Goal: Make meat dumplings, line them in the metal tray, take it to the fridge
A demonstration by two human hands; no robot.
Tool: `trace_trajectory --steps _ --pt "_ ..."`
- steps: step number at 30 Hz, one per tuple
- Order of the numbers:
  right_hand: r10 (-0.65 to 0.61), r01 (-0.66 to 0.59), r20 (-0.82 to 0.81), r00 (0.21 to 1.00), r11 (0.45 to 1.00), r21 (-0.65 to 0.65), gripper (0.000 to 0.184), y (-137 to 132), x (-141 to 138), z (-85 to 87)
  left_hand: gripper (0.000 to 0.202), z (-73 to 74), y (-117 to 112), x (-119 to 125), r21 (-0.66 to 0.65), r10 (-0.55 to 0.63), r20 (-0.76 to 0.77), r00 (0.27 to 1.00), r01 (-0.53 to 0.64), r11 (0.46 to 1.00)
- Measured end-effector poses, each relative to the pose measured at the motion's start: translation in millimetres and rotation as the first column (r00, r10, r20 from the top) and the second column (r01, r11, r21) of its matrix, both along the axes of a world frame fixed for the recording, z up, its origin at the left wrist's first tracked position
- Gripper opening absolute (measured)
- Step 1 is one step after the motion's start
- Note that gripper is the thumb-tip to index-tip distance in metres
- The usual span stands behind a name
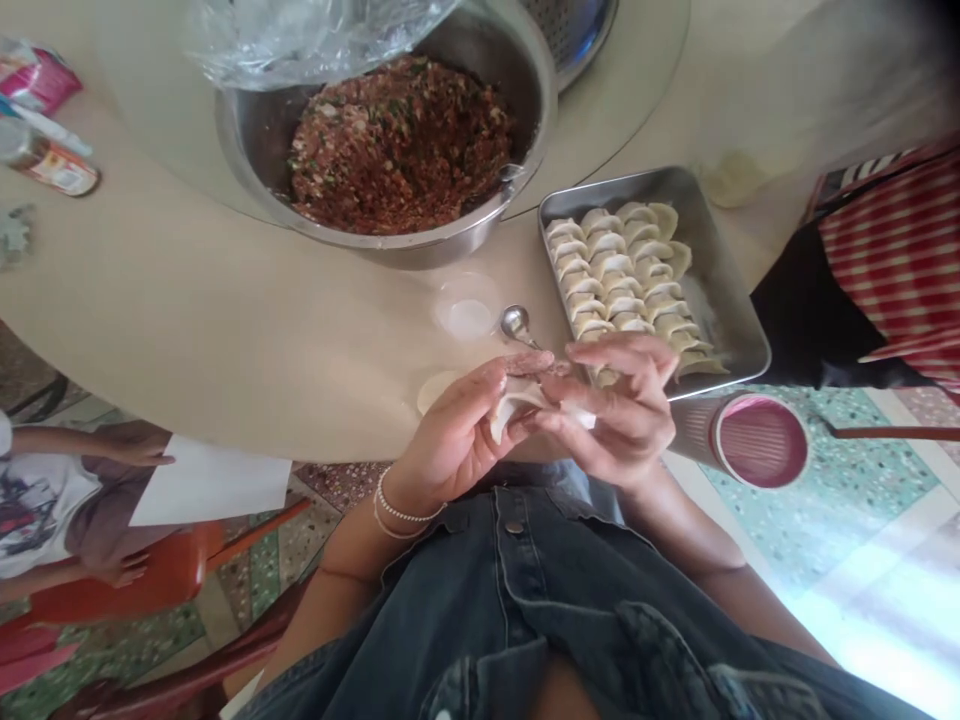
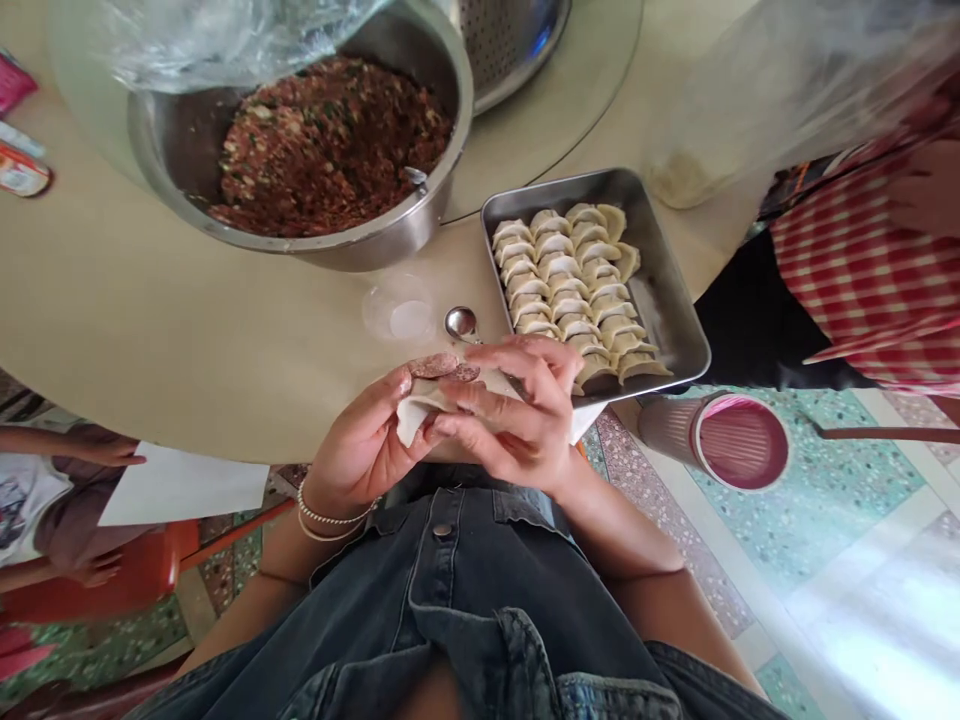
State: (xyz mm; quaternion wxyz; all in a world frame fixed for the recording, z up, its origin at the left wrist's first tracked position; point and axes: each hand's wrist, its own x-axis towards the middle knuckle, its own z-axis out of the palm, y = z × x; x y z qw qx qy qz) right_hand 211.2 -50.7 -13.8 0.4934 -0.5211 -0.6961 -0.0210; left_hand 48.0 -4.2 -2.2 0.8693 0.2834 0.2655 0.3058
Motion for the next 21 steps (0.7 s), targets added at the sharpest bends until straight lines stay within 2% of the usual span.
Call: trace_trajectory --steps 2,3,6,7,9,12,13,14,15,17,19,21 --pt "0.108 -0.108 0.003 0.994 0.992 -0.065 0.051 -0.5 2.8 5.2 0.021 -1.1 -0.3 3.1 -0.005 -0.077 0.034 0.996 0.077 0.997" --pt "0.157 -0.154 0.021 0.987 0.983 -0.098 0.048 -1.2 4.1 7.0 0.024 -2.1 -0.6 5.1 -0.010 -0.128 0.059 0.990 0.129 0.992" --pt "0.217 -0.206 0.063 0.974 0.968 -0.145 0.020 -5.9 11.9 9.1 0.041 -5.2 -2.0 10.3 -0.019 -0.255 0.117 0.960 0.259 0.966" --pt "0.207 -0.198 0.053 0.977 0.971 -0.137 0.018 -7.8 17.3 9.3 0.045 -5.9 -2.5 11.1 -0.014 -0.274 0.119 0.954 0.277 0.961" --pt "0.160 -0.158 0.015 0.987 0.983 -0.089 0.025 -10.0 34.9 10.2 0.046 -6.1 -3.4 10.3 0.018 -0.272 0.105 0.956 0.272 0.962" --pt "-0.063 0.062 -0.010 0.998 0.997 -0.055 0.030 -4.2 80.1 12.4 0.042 -4.1 -4.3 3.3 0.088 -0.193 0.060 0.979 0.187 0.978" --pt "-0.212 0.214 0.031 0.977 0.973 -0.092 0.022 0.3 98.7 12.5 0.041 -3.1 -4.5 -0.2 0.115 -0.147 0.049 0.988 0.141 0.983" --pt "-0.340 0.353 0.102 0.935 0.923 -0.153 0.011 5.9 117.4 12.0 0.039 -2.2 -4.7 -4.0 0.143 -0.092 0.038 0.995 0.086 0.986" --pt "-0.398 0.431 0.179 0.900 0.872 -0.231 0.012 11.9 135.2 10.8 0.038 -1.7 -4.8 -8.1 0.169 -0.032 0.025 0.999 0.027 0.985" --pt "-0.445 0.503 0.241 0.862 0.812 -0.297 0.023 23.9 163.2 6.7 0.033 -2.5 -4.7 -16.8 0.220 0.089 -0.015 0.996 -0.083 0.972" --pt "-0.454 0.613 0.423 0.784 0.669 -0.419 0.030 33.6 177.0 1.9 0.028 -6.7 -3.7 -26.3 0.291 0.226 -0.095 0.970 -0.190 0.938" --pt "-0.407 0.710 0.592 0.695 0.517 -0.478 0.033 39.6 177.6 -1.1 0.025 -14.5 -1.8 -36.9 0.419 0.417 -0.216 0.883 -0.302 0.857"
